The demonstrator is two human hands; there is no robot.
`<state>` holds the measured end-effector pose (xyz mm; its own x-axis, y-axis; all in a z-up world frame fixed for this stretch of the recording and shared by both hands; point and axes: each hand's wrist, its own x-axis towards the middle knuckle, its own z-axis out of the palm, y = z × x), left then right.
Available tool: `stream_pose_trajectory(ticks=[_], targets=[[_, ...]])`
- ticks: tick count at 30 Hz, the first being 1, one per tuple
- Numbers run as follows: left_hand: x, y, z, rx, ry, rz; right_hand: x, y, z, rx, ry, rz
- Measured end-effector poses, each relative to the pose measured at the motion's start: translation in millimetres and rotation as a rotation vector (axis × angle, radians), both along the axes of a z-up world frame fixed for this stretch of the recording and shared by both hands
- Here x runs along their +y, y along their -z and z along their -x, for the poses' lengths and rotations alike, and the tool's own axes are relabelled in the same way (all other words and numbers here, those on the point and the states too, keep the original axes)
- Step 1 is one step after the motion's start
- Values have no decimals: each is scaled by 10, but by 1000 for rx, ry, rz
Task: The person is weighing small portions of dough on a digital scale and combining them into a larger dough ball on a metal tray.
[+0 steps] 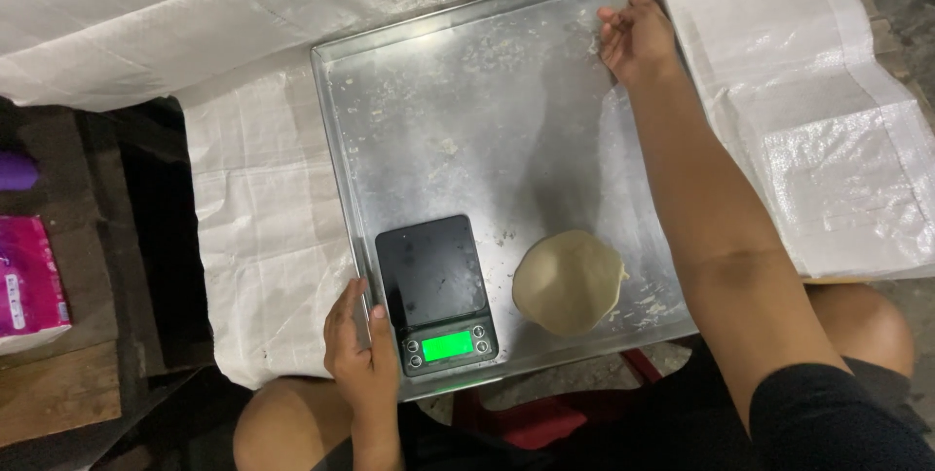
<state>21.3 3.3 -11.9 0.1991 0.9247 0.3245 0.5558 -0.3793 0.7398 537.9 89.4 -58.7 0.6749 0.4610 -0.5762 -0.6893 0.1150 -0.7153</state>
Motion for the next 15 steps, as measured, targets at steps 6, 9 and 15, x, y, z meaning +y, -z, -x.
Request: stream_pose_trajectory(ticks=[6,9,15], targets=[[8,-56,-31,-5,17,10,-257,-68,174,-100,-241,-15],[-23,-108,-63,-25,51,-18,-736,-147,413,-432,-571,164],[-38,17,-107,-32,136,-150,-2067,-478,1146,-1012,-998,508]])
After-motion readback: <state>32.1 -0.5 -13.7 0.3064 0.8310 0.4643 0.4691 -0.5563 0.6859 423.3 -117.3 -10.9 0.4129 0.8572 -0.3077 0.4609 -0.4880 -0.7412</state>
